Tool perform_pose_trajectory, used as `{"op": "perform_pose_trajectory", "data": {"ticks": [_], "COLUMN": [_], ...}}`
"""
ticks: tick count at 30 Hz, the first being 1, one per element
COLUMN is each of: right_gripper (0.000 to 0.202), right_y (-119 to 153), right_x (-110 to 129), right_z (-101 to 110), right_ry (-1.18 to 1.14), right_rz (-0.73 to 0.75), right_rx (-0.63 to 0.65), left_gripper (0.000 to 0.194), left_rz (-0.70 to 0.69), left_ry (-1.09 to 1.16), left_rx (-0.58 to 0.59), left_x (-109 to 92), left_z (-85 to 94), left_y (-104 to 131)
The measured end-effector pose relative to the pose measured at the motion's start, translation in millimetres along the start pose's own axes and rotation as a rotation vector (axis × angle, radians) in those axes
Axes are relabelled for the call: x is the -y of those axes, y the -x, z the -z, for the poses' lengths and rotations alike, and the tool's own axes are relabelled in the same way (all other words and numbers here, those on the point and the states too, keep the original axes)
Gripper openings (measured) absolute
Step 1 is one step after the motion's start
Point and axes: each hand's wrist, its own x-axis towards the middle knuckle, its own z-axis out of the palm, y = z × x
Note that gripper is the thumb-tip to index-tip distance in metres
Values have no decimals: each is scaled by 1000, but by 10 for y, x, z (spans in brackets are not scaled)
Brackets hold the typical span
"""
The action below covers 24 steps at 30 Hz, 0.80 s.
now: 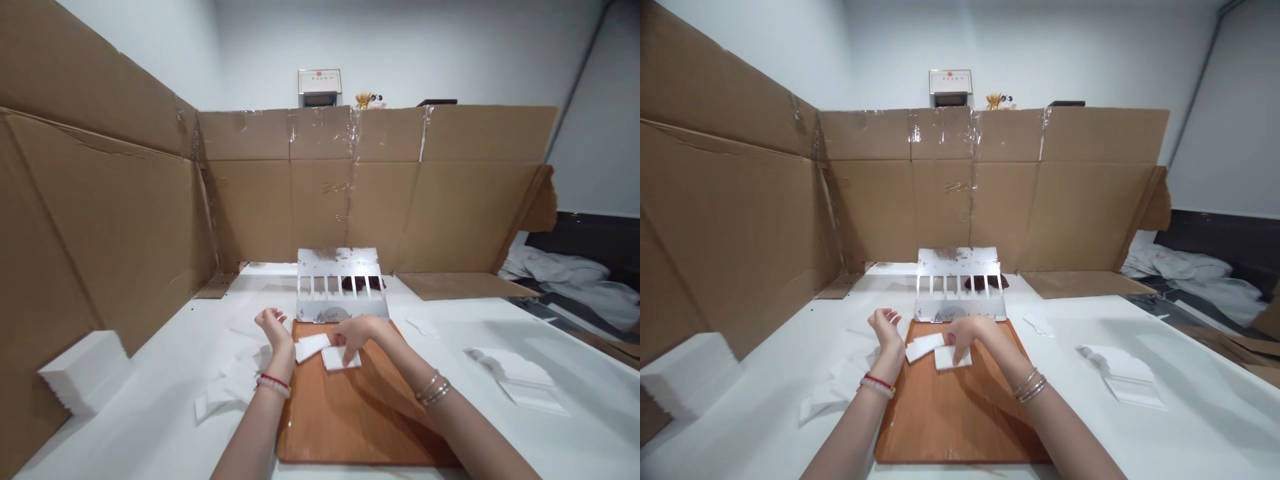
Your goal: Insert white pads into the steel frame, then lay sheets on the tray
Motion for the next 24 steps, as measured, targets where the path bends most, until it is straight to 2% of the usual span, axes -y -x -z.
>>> {"op": "perform_pose_trajectory", "data": {"ticks": [4, 9, 16, 21, 24], "right_gripper": [32, 39, 34, 32, 33], "right_y": [-10, 27, 76, 63, 67], "right_x": [42, 100, 128, 136, 116], "right_z": [48, 93, 111, 70, 91], "right_ry": [34, 109, 128, 86, -15], "right_rz": [6, 0, -39, -27, 27], "right_rx": [58, 114, 227, 165, 95], "left_gripper": [32, 31, 30, 31, 30], "left_rz": [22, 33, 45, 78, 115], "left_ry": [3, 9, 7, 12, 18], "left_rx": [2, 4, 20, 62, 124], "left_x": [-2, -10, 9, 9, 18], "left_z": [-4, -15, -26, -18, -24], "left_y": [5, 14, 13, 14, 3]}}
